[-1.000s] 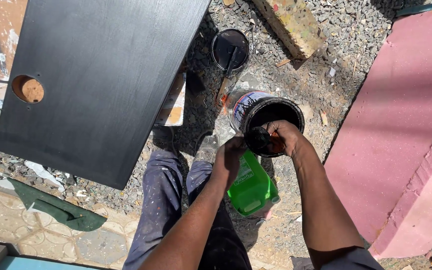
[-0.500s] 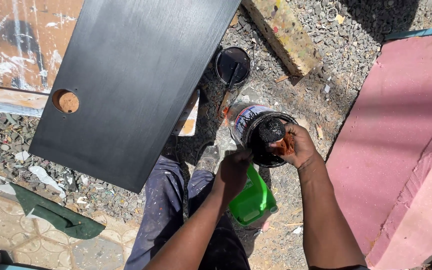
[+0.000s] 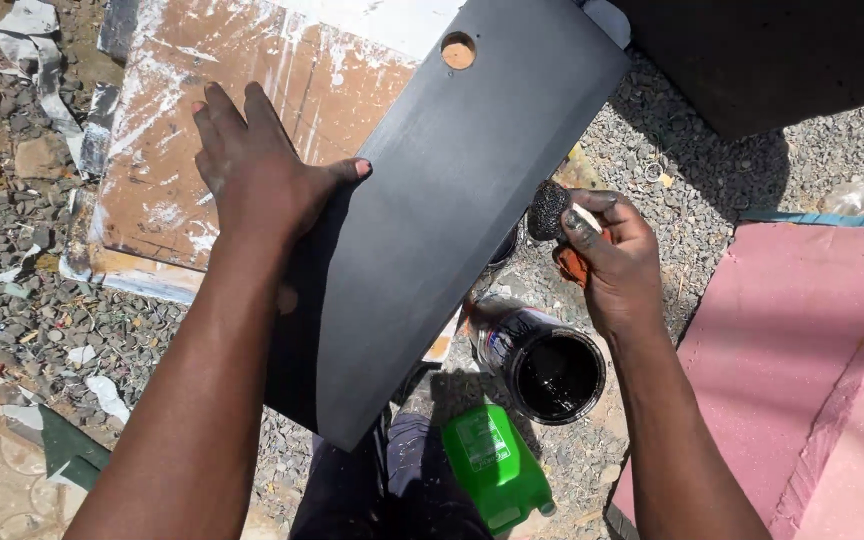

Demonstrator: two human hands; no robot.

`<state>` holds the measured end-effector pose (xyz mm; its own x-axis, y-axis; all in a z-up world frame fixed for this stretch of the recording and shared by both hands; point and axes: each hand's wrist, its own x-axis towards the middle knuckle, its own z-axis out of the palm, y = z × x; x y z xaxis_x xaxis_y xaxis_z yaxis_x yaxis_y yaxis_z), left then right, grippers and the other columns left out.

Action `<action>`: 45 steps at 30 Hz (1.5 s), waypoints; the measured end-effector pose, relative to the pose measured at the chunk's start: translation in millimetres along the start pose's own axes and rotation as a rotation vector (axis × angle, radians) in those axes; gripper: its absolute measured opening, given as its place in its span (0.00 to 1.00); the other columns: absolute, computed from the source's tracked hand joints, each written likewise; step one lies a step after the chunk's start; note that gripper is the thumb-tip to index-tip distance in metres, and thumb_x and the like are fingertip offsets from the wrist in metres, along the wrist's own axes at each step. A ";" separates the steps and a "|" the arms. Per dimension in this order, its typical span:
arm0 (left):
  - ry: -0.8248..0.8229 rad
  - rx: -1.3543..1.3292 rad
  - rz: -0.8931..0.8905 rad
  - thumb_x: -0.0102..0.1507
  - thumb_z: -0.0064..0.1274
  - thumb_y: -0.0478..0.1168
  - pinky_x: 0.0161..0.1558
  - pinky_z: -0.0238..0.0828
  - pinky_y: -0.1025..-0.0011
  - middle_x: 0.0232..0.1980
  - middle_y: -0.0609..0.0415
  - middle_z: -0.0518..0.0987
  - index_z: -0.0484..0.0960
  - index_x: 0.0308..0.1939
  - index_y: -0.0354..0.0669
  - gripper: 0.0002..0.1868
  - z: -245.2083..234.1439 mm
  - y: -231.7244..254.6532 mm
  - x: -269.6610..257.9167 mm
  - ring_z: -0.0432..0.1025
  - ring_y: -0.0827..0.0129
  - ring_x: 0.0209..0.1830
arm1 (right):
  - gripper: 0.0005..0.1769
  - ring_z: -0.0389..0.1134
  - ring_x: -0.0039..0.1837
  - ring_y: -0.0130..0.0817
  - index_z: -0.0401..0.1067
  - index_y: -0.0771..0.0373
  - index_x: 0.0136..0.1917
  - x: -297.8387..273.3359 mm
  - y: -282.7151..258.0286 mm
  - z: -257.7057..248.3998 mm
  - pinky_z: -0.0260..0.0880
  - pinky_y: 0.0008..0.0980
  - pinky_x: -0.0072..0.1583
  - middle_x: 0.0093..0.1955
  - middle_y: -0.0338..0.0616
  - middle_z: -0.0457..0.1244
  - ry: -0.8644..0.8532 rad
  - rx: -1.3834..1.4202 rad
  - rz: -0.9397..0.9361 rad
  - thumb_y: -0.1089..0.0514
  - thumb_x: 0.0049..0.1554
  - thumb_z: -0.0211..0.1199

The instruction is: Applying black paint or stain to a wooden furniture panel using a sponge applicator

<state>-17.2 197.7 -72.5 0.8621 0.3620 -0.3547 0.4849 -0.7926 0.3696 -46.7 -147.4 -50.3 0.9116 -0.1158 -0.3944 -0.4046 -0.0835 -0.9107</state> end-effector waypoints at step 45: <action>-0.293 0.150 -0.210 0.44 0.72 0.79 0.73 0.43 0.34 0.82 0.33 0.27 0.37 0.83 0.38 0.84 -7.7 23.7 28.5 0.22 0.37 0.80 | 0.07 0.66 0.48 0.30 0.75 0.62 0.51 236.6 -61.6 -35.4 0.68 0.31 0.46 0.49 0.42 0.67 -0.085 -0.868 -0.606 0.71 0.64 0.68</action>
<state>20.0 193.1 -67.3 0.6575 0.3856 -0.6473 0.6006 -0.7869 0.1414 191.4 -204.7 -83.2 0.9668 0.2487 0.0581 0.2364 -0.7856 -0.5717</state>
